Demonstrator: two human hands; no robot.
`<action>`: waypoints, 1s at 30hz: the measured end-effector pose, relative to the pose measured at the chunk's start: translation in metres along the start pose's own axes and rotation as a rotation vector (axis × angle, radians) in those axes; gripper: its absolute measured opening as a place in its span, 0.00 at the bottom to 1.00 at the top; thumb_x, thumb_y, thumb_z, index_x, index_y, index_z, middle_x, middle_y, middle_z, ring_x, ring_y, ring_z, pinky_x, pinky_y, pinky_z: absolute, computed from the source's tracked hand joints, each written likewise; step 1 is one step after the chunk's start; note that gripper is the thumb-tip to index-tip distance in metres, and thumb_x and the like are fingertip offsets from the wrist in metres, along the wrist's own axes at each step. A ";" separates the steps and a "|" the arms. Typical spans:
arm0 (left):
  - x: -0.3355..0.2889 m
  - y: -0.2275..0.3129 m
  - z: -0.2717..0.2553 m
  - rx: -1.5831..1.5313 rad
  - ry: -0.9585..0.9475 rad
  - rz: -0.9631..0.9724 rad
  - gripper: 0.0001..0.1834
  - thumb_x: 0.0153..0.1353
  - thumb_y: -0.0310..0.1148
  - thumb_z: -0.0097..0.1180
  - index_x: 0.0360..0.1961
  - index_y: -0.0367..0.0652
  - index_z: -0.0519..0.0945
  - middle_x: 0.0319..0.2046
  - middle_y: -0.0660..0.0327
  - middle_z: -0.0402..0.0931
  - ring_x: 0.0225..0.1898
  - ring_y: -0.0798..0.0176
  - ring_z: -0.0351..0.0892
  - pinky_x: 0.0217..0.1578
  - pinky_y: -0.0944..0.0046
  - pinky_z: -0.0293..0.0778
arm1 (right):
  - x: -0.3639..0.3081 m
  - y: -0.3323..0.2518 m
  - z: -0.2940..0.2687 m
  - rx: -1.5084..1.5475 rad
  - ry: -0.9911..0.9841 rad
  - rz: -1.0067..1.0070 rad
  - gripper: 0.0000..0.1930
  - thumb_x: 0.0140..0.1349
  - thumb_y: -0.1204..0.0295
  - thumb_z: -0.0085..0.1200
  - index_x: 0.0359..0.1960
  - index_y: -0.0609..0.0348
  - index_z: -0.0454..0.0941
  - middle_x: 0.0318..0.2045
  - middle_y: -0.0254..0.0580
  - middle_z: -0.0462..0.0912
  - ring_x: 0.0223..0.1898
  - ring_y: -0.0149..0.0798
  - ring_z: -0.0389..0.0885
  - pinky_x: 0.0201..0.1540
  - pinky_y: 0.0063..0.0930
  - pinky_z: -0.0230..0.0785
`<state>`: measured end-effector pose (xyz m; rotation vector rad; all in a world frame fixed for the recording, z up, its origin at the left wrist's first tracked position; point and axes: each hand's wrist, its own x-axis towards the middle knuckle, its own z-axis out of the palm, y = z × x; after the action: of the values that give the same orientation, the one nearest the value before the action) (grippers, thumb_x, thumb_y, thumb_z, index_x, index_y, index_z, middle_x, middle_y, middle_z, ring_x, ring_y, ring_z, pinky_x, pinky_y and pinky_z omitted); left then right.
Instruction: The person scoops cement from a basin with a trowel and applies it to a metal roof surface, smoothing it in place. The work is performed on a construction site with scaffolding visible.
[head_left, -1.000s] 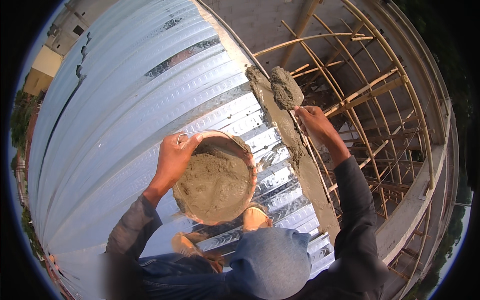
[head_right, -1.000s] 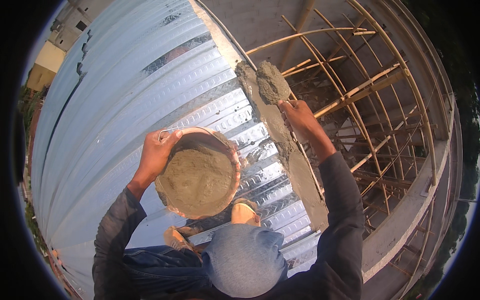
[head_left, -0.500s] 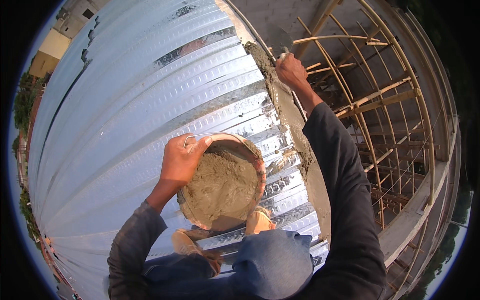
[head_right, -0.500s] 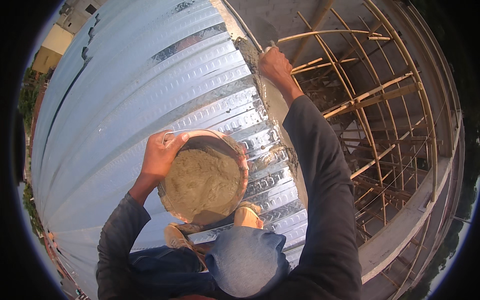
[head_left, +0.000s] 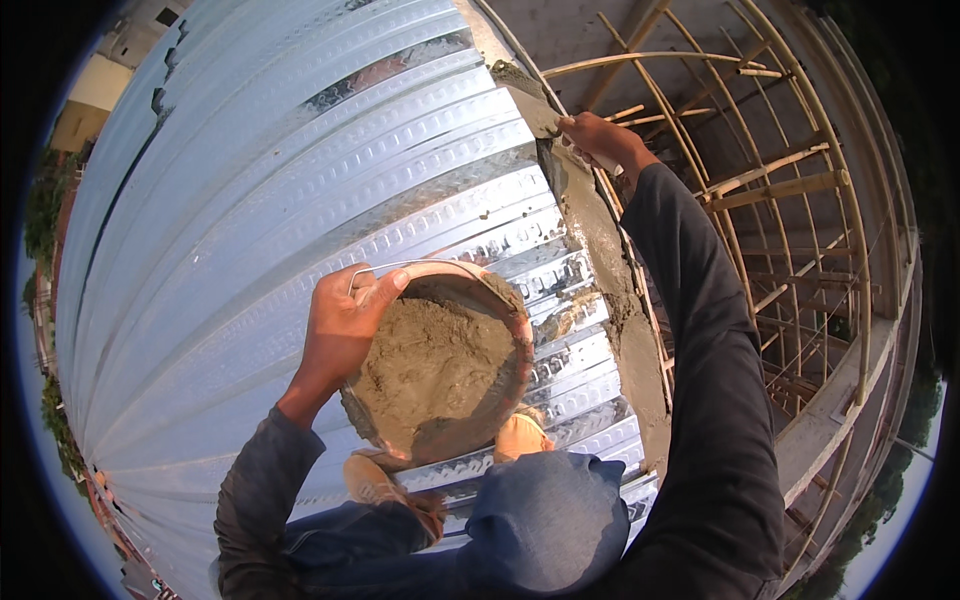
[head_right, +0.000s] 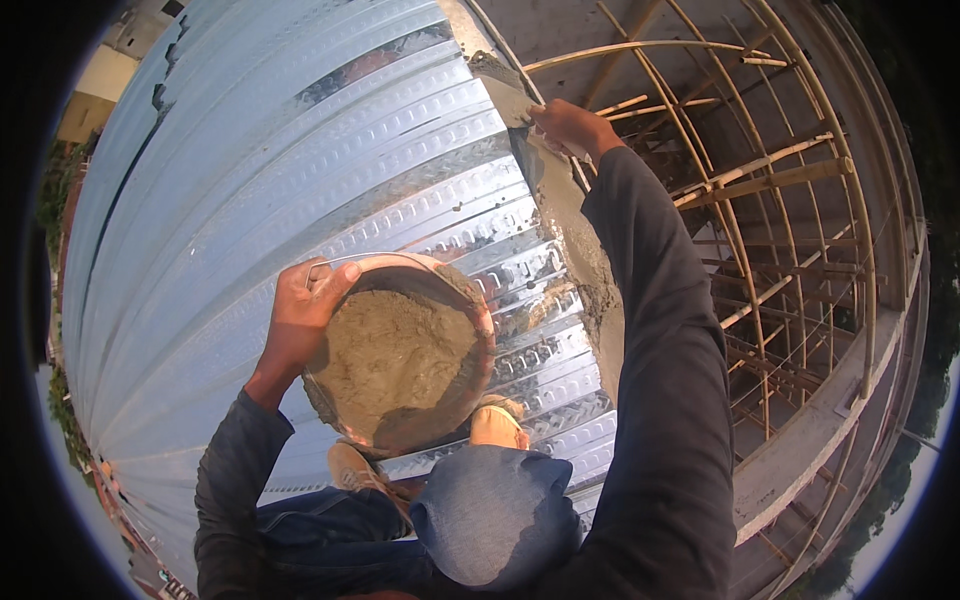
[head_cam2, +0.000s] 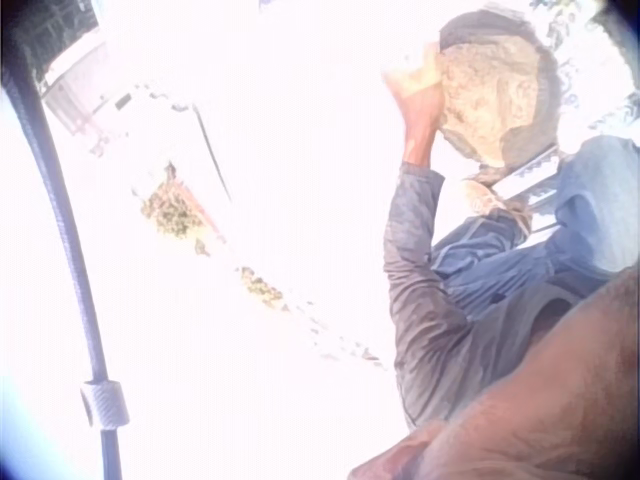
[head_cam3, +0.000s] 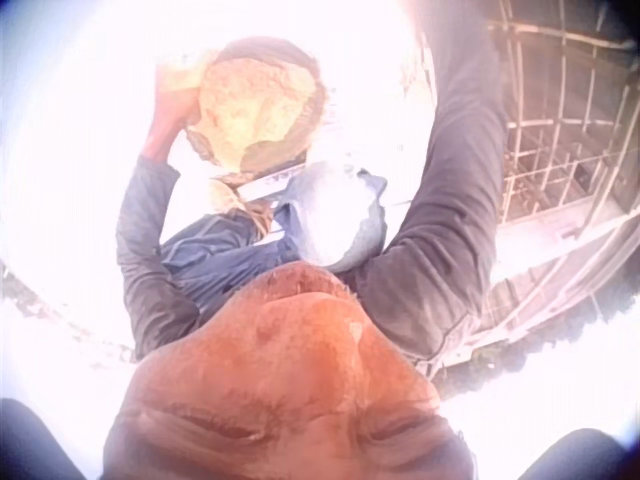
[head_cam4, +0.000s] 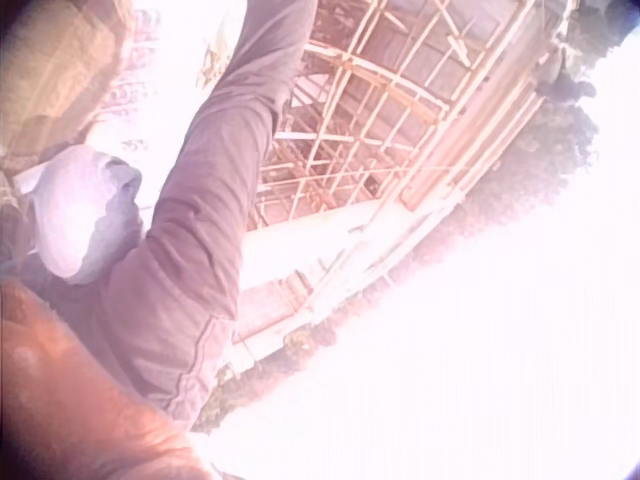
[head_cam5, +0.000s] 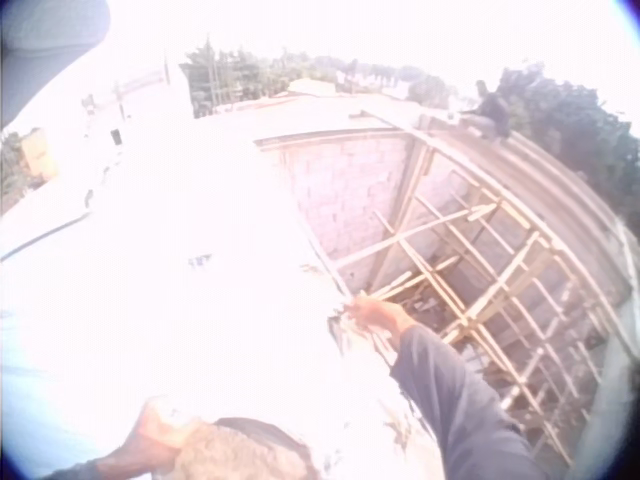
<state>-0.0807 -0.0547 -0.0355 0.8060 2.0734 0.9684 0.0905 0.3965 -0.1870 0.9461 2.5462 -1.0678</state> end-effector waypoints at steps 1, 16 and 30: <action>-0.001 -0.001 0.000 -0.002 0.009 0.001 0.29 0.73 0.48 0.71 0.22 0.44 0.71 0.21 0.74 0.61 0.26 0.74 0.57 0.26 0.63 0.59 | -0.004 -0.005 0.002 -0.012 -0.015 0.040 0.23 0.84 0.58 0.40 0.44 0.68 0.79 0.22 0.48 0.81 0.24 0.48 0.84 0.35 0.46 0.77; 0.001 0.004 -0.003 0.034 -0.015 0.084 0.32 0.74 0.54 0.69 0.22 0.47 0.68 0.22 0.76 0.60 0.26 0.76 0.55 0.26 0.63 0.56 | -0.093 0.036 0.023 0.142 -0.046 0.140 0.30 0.84 0.49 0.42 0.43 0.69 0.83 0.24 0.45 0.81 0.23 0.40 0.82 0.27 0.41 0.75; 0.002 -0.003 0.001 0.028 0.006 0.049 0.30 0.73 0.55 0.69 0.25 0.42 0.75 0.22 0.73 0.64 0.27 0.73 0.60 0.26 0.62 0.60 | -0.248 0.058 0.095 -0.185 0.255 0.174 0.30 0.83 0.47 0.45 0.49 0.68 0.82 0.42 0.67 0.87 0.40 0.69 0.87 0.46 0.58 0.78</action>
<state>-0.0816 -0.0541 -0.0388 0.8733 2.0850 0.9708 0.3140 0.2419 -0.1804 1.2948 2.6409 -0.6889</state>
